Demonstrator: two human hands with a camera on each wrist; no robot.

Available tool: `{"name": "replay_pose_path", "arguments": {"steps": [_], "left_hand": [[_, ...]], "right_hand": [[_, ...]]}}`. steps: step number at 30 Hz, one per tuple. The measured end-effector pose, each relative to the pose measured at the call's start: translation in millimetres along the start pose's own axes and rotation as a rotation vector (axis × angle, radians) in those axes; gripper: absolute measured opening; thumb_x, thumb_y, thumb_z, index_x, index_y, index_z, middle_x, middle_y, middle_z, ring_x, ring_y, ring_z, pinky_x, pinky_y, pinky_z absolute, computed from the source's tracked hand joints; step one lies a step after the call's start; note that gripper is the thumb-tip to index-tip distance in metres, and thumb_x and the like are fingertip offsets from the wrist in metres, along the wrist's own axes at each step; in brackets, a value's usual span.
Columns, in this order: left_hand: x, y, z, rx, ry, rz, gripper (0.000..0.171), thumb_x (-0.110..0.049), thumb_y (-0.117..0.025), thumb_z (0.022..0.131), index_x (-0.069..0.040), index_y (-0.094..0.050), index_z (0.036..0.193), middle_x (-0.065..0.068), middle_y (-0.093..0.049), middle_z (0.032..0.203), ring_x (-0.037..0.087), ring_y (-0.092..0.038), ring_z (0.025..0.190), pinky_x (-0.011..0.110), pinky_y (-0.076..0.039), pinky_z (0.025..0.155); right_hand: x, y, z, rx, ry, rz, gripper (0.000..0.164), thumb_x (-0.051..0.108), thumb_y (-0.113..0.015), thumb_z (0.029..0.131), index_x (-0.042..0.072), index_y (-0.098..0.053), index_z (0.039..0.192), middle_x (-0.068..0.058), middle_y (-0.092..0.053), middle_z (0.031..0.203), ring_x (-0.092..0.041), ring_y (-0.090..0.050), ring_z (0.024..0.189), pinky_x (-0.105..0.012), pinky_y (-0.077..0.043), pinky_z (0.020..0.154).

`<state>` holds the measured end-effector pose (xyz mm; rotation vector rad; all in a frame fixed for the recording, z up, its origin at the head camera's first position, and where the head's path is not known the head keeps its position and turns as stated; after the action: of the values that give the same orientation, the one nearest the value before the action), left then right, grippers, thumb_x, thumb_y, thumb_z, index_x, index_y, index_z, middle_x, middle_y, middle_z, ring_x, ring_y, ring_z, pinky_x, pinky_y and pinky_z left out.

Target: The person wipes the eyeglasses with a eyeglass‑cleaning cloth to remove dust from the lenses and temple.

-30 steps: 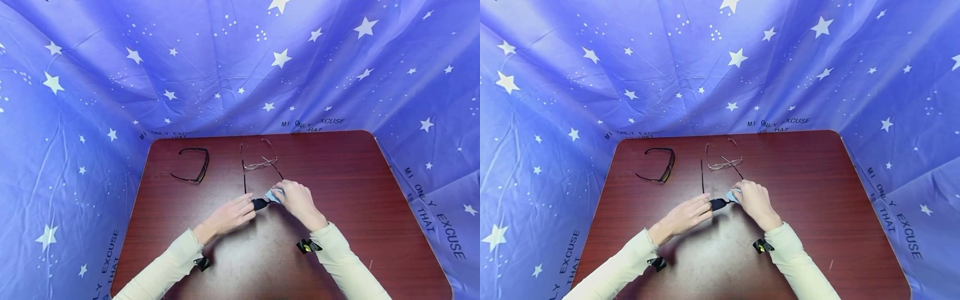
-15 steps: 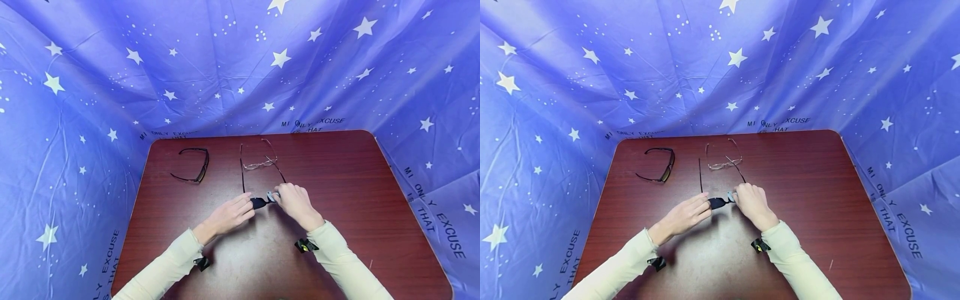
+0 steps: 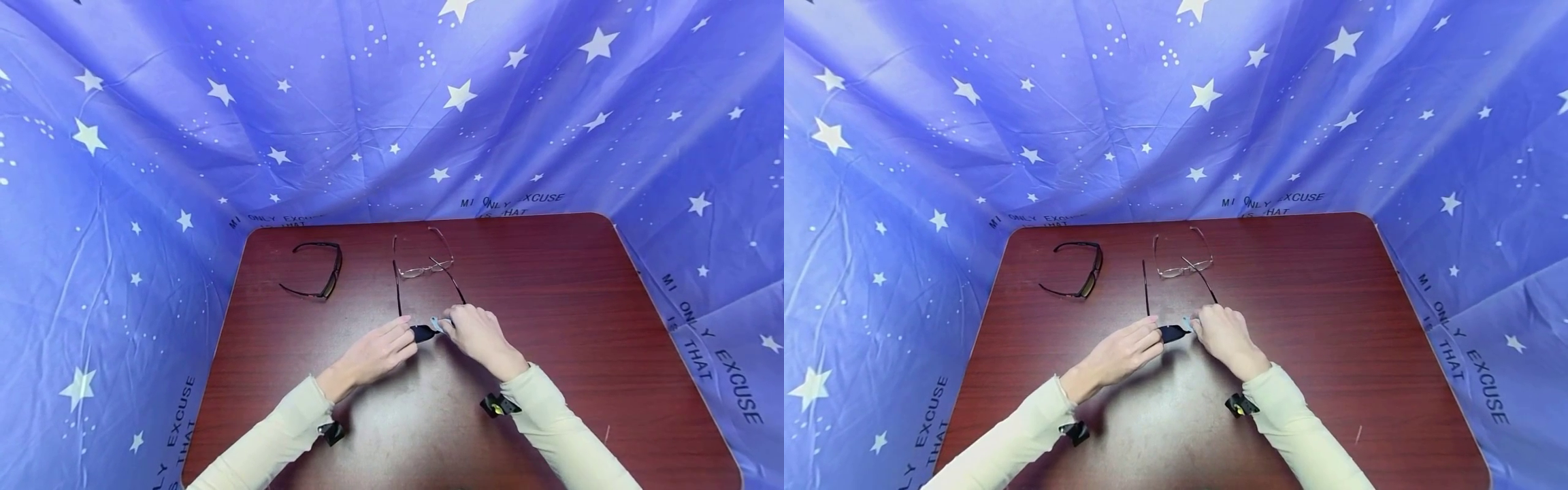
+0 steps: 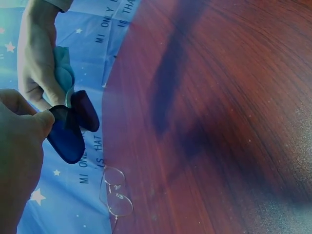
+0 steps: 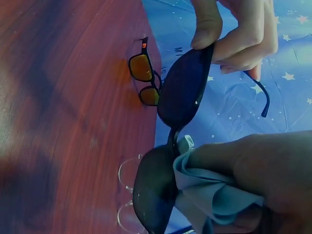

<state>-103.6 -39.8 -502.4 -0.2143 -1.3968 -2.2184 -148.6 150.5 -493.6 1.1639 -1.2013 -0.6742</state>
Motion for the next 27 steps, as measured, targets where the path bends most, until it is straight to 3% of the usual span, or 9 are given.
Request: {"name": "replay_pose_path", "arguments": {"steps": [6,13,17,23,27], "left_hand": [[2.6,2.4,-1.1,-0.024,0.005,-0.019,0.014,-0.007,-0.049,0.098,-0.009,-0.063,0.094,0.003,-0.062,0.096,0.020,-0.064,0.099,0.038,-0.040,0.118],[0.5,-0.5,-1.5,-0.016,0.004,-0.031,0.020,-0.007,-0.044,0.101,-0.008,-0.063,0.096,0.004,-0.063,0.099,0.020,-0.065,0.101,0.038,-0.037,0.120],[0.5,-1.1,-0.5,-0.014,0.010,-0.018,0.016,-0.007,-0.047,0.099,-0.008,-0.063,0.096,0.004,-0.062,0.099,0.020,-0.065,0.102,0.038,-0.038,0.120],[1.2,-0.1,-0.9,-0.034,0.013,-0.009,0.008,-0.008,-0.055,0.093,-0.009,-0.063,0.094,0.004,-0.061,0.096,0.020,-0.064,0.098,0.037,-0.042,0.117],[0.3,-0.6,-0.8,-0.036,0.024,-0.027,0.016,-0.006,-0.048,0.098,-0.009,-0.063,0.094,0.004,-0.062,0.097,0.021,-0.065,0.099,0.038,-0.039,0.119]], "right_hand": [[-6.9,2.8,-4.1,-0.058,0.003,-0.102,0.035,0.010,-0.067,0.093,0.017,-0.050,0.063,-0.004,-0.059,0.064,-0.032,-0.059,0.053,-0.047,-0.044,0.046],[3.5,0.6,-2.2,0.024,0.043,0.034,0.036,0.018,-0.062,0.097,0.017,-0.047,0.064,0.000,-0.051,0.064,-0.024,-0.055,0.057,-0.042,-0.043,0.049],[2.1,0.9,-1.0,0.015,0.015,0.007,0.033,0.018,-0.063,0.097,0.017,-0.052,0.066,-0.003,-0.058,0.069,-0.029,-0.061,0.061,-0.044,-0.045,0.050],[-11.8,-1.2,-1.1,-0.037,-0.027,-0.117,0.030,0.012,-0.064,0.094,0.015,-0.055,0.066,-0.007,-0.063,0.068,-0.035,-0.064,0.059,-0.049,-0.047,0.049],[-9.3,-4.6,0.4,-0.024,-0.007,-0.057,0.024,0.016,-0.065,0.094,0.016,-0.062,0.071,-0.006,-0.066,0.073,-0.033,-0.066,0.063,-0.048,-0.048,0.051]]}}
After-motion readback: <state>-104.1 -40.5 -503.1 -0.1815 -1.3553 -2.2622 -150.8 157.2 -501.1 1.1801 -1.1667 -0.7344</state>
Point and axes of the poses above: each hand's wrist, its own z-axis towards the middle knuckle, its own y-axis out of the back of the hand, x = y × z, the point moved 4 cm from there along z, towards the middle knuckle
